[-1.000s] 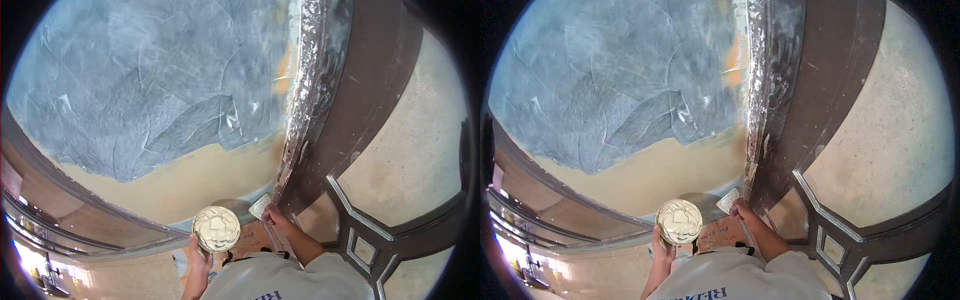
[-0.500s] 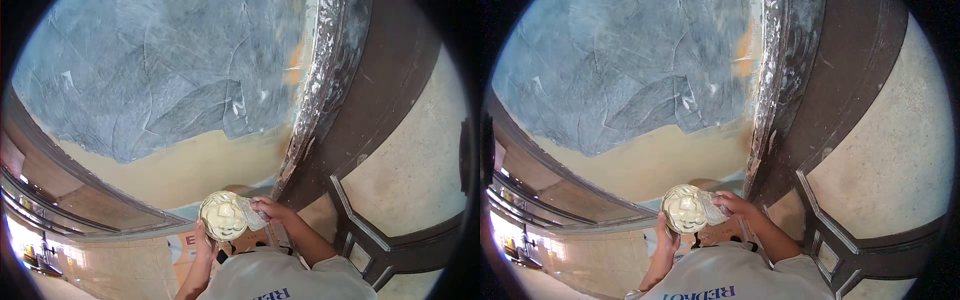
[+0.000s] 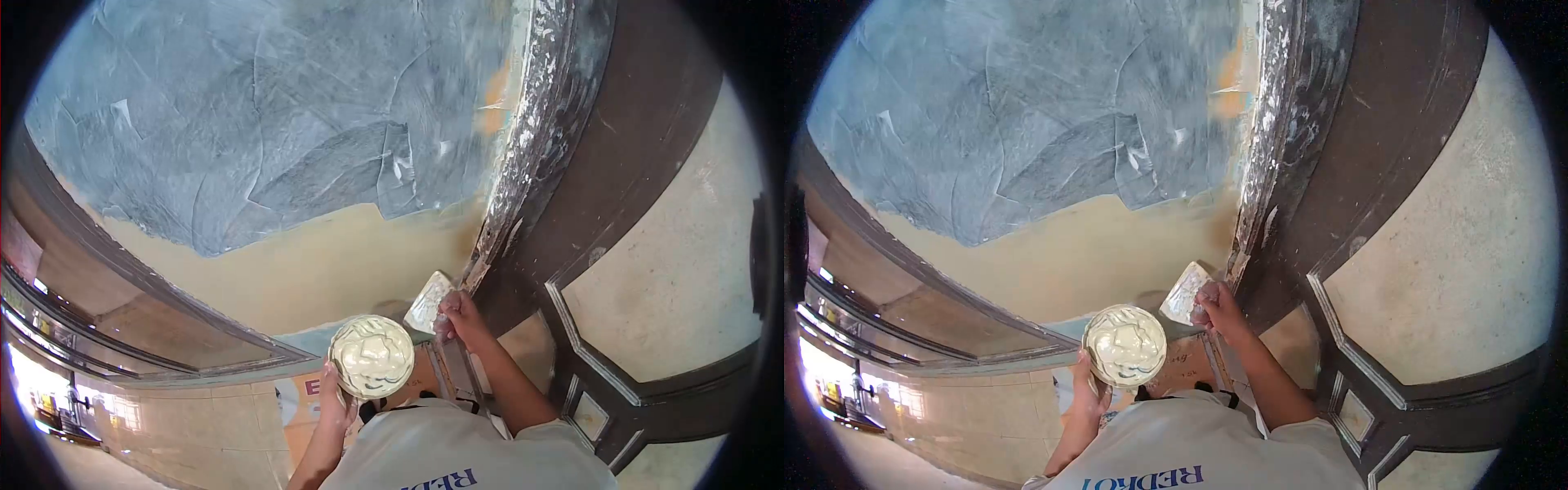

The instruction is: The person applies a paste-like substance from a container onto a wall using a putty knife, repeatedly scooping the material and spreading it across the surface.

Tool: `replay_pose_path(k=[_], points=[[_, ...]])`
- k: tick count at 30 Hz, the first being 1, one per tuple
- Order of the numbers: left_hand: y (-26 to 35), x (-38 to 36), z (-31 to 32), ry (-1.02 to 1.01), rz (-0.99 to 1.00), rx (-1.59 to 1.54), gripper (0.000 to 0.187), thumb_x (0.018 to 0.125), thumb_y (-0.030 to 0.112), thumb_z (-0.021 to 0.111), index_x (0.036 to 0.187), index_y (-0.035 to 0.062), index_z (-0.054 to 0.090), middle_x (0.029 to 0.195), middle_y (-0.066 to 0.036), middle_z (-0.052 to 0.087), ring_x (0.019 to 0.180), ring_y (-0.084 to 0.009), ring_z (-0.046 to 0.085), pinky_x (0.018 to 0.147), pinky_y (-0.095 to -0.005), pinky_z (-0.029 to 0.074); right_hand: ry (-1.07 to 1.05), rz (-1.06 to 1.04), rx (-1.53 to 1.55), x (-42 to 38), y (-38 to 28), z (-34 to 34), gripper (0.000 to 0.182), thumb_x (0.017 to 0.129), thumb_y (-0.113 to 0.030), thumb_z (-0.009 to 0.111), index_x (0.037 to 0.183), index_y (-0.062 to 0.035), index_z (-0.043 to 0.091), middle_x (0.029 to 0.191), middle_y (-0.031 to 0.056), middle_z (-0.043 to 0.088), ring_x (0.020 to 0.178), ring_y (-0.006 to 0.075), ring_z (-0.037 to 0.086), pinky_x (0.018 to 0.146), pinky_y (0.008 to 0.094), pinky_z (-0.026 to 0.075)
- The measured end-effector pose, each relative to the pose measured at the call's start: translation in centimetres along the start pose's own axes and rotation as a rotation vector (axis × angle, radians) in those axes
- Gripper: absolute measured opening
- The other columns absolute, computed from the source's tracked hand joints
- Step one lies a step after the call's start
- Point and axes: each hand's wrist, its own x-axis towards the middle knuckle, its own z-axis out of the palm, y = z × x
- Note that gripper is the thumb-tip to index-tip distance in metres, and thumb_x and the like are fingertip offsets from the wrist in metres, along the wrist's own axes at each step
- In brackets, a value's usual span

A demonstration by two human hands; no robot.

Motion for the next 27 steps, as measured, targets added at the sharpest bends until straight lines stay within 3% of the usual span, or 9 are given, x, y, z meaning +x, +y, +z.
replay_pose_path(k=[2,4,5,7,11,13,16,20,27], points=[[0.9,0.1,0.3,-0.010,0.025,0.013,0.057,0.102,0.038,0.046,0.149,0.0081,0.032,0.148,-0.012,0.044,0.135,-0.0259,0.046,0.112,-0.0409,0.039,0.054,-0.046,-0.023,-1.5,-1.7,1.0,0.016,0.100,-0.017,0.058,0.109,-0.0138,0.045,0.095,0.0016,0.059,0.077,0.0108,0.063,0.060,0.0283,0.056],[1.8,0.3,0.8,0.018,0.072,0.070,0.058,0.103,0.038,0.045,0.150,0.0083,0.031,0.149,-0.012,0.041,0.137,-0.0258,0.043,0.112,-0.0419,0.039,0.076,-0.322,0.070,-2.5,-2.5,1.9,0.024,0.096,-0.015,0.062,0.110,-0.0095,0.044,0.093,0.0024,0.059,0.082,0.0126,0.062,0.060,0.0314,0.053],[2.4,0.3,1.0,0.014,0.071,0.070,0.058,0.103,0.038,0.045,0.150,0.0083,0.031,0.149,-0.012,0.041,0.137,-0.0258,0.043,0.112,-0.0419,0.039,0.079,-0.325,0.069,-2.9,-2.8,2.1,0.024,0.096,-0.015,0.062,0.110,-0.0095,0.044,0.093,0.0024,0.059,0.082,0.0126,0.062,0.060,0.0314,0.053],[3.5,0.2,1.3,-0.006,0.094,0.084,0.060,0.102,0.038,0.048,0.150,0.0084,0.028,0.150,-0.011,0.038,0.138,-0.0245,0.039,0.114,-0.0402,0.036,0.128,-0.568,-0.107,-3.9,-4.1,2.8,0.022,0.092,-0.007,0.063,0.109,-0.0070,0.049,0.094,0.0048,0.062,0.088,0.0166,0.065,0.067,0.0329,0.055],[5.1,0.3,1.2,-0.035,0.125,0.119,0.062,0.102,0.040,0.047,0.151,0.0077,0.027,0.150,-0.011,0.037,0.138,-0.0242,0.038,0.114,-0.0393,0.035,0.152,-0.614,-0.551,-8.4,-10.2,6.1,0.020,0.085,-0.002,0.066,0.103,-0.0040,0.057,0.099,0.0083,0.065,0.095,0.0262,0.066,0.079,0.0390,0.054],[5.3,0.7,0.2,-0.054,0.185,0.224,0.060,0.103,0.041,0.043,0.152,0.0107,0.024,0.148,-0.014,0.040,0.134,-0.0269,0.046,0.103,-0.0413,0.049,0.103,-1.036,-0.833,-8.9,-11.4,7.7,0.023,0.074,0.000,0.070,0.096,-0.0041,0.064,0.105,0.0105,0.065,0.102,0.0325,0.063,0.089,0.0419,0.051],[6.3,0.6,-0.8,-0.082,0.171,0.259,0.058,0.104,0.039,0.041,0.152,0.0105,0.023,0.147,-0.015,0.039,0.131,-0.0267,0.049,0.097,-0.0394,0.053,0.122,-1.186,-0.905,-9.6,-12.4,10.4,0.029,0.064,-0.001,0.074,0.091,-0.0064,0.065,0.106,0.0089,0.067,0.101,0.0337,0.063,0.090,0.0451,0.051],[7.3,0.5,-1.4,-0.096,0.219,0.296,0.057,0.104,0.036,0.040,0.152,0.0090,0.023,0.147,-0.015,0.038,0.133,-0.0262,0.046,0.103,-0.0400,0.049,0.113,-1.180,-0.983,-9.9,-12.9,12.5,0.031,0.065,-0.003,0.076,0.094,-0.0076,0.066,0.108,0.0073,0.067,0.106,0.0310,0.062,0.089,0.0444,0.051],[9.6,-0.2,-0.3,-0.124,0.337,0.421,0.061,0.105,0.042,0.037,0.149,0.0003,0.027,0.147,-0.017,0.039,0.136,-0.0259,0.039,0.114,-0.0390,0.031,0.188,-1.229,-1.091,-9.9,-12.4,15.5,0.032,0.064,-0.005,0.076,0.094,-0.0099,0.067,0.108,0.0046,0.065,0.107,0.0285,0.060,0.091,0.0430,0.049]])
